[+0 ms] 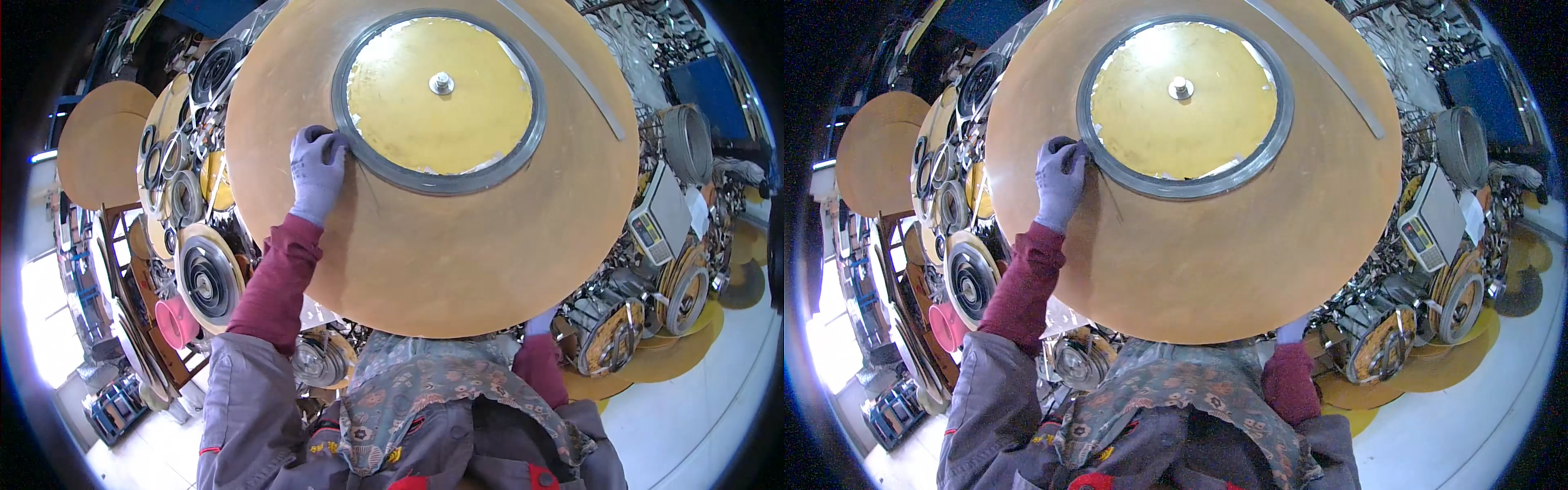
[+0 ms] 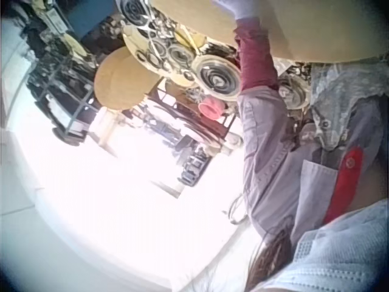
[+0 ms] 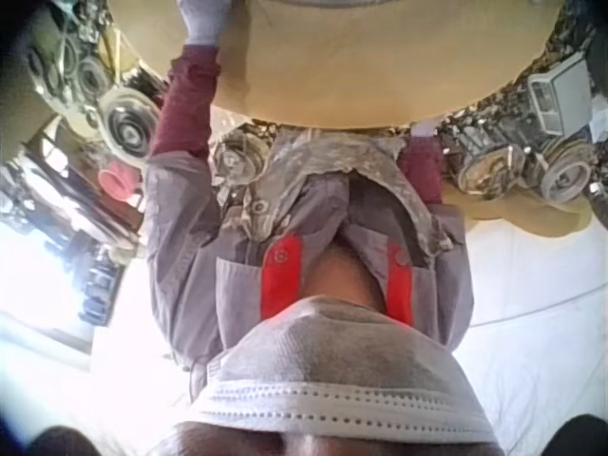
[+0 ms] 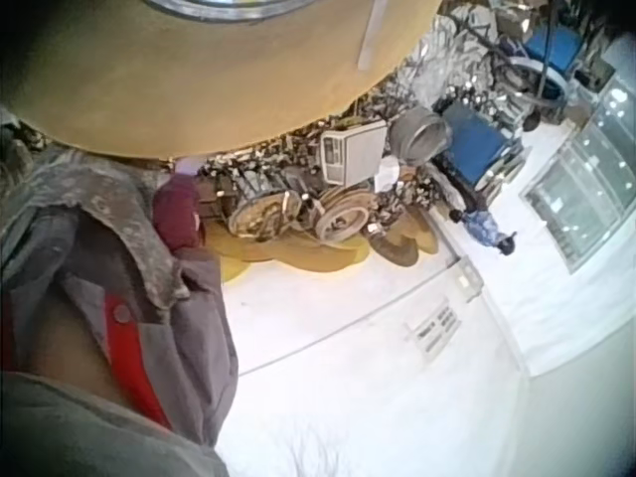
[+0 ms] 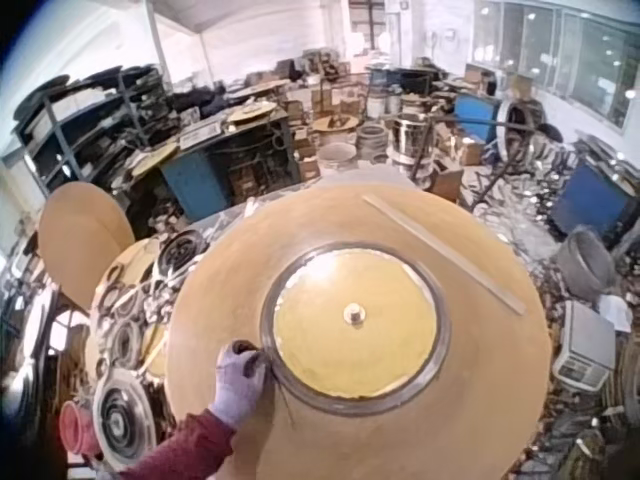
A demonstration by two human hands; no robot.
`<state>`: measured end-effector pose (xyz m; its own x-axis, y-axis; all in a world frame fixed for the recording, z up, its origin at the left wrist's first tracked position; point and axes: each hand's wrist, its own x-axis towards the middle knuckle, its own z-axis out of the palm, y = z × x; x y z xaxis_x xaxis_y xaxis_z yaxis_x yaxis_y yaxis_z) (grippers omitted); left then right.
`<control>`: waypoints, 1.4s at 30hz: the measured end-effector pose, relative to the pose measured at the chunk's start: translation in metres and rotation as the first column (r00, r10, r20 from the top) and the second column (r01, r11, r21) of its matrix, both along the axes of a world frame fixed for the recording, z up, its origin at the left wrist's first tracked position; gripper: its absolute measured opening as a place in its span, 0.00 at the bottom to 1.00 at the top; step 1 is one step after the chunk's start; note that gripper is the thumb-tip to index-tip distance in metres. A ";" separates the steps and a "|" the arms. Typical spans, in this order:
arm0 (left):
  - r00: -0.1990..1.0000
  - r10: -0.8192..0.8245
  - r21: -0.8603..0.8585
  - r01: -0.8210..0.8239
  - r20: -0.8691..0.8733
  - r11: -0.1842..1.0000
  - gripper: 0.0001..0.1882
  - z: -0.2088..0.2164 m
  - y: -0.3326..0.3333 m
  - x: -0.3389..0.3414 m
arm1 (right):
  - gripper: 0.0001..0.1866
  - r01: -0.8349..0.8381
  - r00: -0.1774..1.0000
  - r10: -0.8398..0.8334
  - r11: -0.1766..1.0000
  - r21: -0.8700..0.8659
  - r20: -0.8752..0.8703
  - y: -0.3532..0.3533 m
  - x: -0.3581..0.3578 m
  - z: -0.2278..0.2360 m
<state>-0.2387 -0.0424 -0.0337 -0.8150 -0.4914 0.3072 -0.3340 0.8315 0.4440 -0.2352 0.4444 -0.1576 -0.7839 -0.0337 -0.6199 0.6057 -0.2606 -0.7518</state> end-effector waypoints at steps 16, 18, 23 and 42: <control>0.987 -0.127 0.099 0.137 -0.103 0.986 0.12 -0.001 0.108 0.028 | 0.20 -0.599 0.794 0.541 0.776 0.200 0.279 -0.052 0.053 0.193; 0.985 -0.148 0.101 0.157 -0.091 0.982 0.14 -0.003 0.116 0.029 | 0.22 -0.642 0.755 0.630 0.767 0.010 0.184 -0.073 0.045 0.188; 0.997 -0.075 0.090 0.077 -0.030 0.993 0.16 -0.008 0.150 0.025 | 0.22 -0.510 0.817 0.504 0.858 -0.055 0.282 -0.089 0.036 0.177; 0.996 -0.084 0.064 0.084 -0.008 0.994 0.19 -0.008 0.156 0.019 | 0.24 -0.630 0.756 0.610 0.776 0.013 0.237 -0.051 -0.016 0.180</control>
<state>-0.2198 0.1137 -0.0419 -0.8526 -0.4402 0.2817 -0.2617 0.8262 0.4989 -0.2512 0.3937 0.0229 -0.4622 -0.4058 -0.7884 0.7546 0.2870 -0.5901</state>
